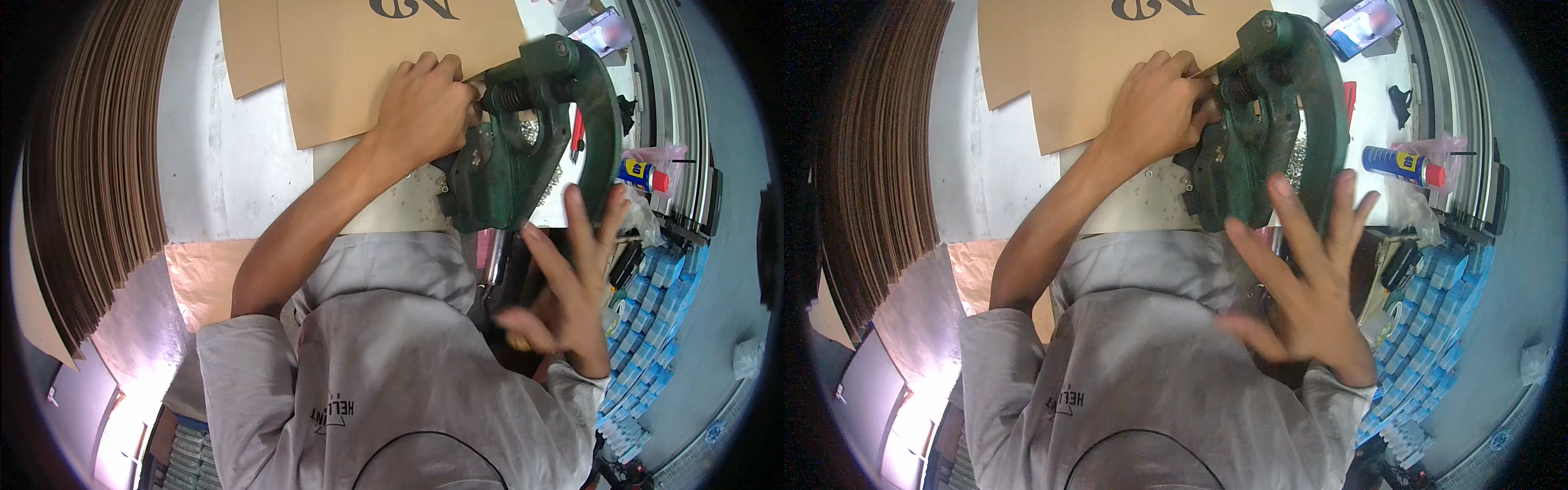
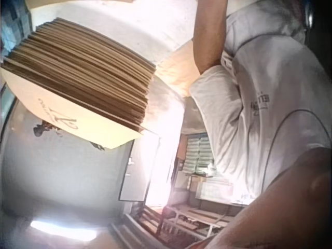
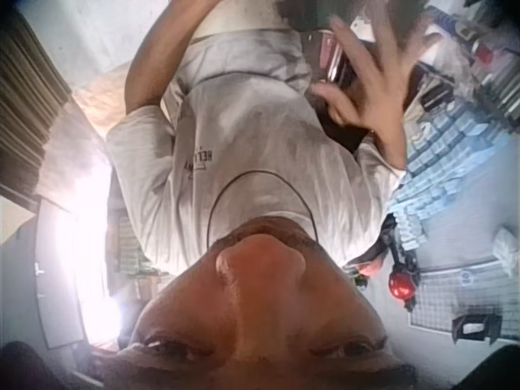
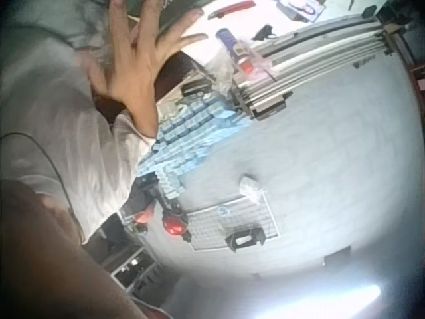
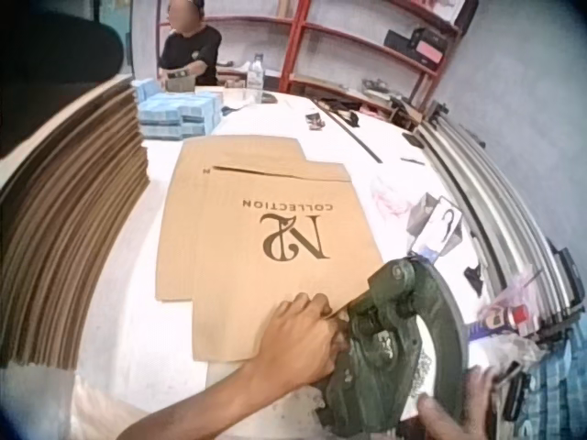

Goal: The person repeatedly places cardboard sheets under a green manual hole punch, presses the handle to create holes, and stacks the finished pieces. They handle small metal fasteners on the table and occasionally adjust the stack of cardboard.

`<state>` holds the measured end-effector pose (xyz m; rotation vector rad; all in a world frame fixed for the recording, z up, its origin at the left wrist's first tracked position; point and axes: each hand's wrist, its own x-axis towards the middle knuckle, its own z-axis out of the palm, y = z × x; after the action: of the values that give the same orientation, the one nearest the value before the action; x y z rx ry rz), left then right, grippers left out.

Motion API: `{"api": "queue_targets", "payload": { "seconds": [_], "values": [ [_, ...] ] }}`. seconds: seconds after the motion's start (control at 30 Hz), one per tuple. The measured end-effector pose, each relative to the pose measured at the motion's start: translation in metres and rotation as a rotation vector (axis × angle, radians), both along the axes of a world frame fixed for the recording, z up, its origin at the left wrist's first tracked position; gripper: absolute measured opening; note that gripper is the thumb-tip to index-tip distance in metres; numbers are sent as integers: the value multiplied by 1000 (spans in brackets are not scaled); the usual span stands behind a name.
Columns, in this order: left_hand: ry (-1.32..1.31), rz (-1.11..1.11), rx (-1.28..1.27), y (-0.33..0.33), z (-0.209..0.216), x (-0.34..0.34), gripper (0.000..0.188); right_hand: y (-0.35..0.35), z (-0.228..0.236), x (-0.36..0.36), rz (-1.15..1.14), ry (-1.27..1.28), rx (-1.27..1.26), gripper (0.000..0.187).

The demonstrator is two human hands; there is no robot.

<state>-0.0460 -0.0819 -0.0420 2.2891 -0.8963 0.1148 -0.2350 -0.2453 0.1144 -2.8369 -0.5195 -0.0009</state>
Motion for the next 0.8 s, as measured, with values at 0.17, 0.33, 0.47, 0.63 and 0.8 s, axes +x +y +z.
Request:
{"api": "queue_targets", "payload": {
  "seconds": [0.17,0.33,0.47,0.63,0.8],
  "values": [
    [-9,-12,-7,1,-1,0,25,-30,17,18,22,-74,983,87],
    [-62,-74,-49,2,-1,-3,26,-100,-54,29,-576,-112,652,39],
    [-66,-86,23,5,6,3,25,-84,-152,55,-562,-77,276,23],
    [-64,-34,39,1,2,18,23,-88,-169,62,-501,-104,282,18],
    [-264,-90,279,12,-6,9,36,-94,-184,63,-498,-151,384,16]
  ]
}}
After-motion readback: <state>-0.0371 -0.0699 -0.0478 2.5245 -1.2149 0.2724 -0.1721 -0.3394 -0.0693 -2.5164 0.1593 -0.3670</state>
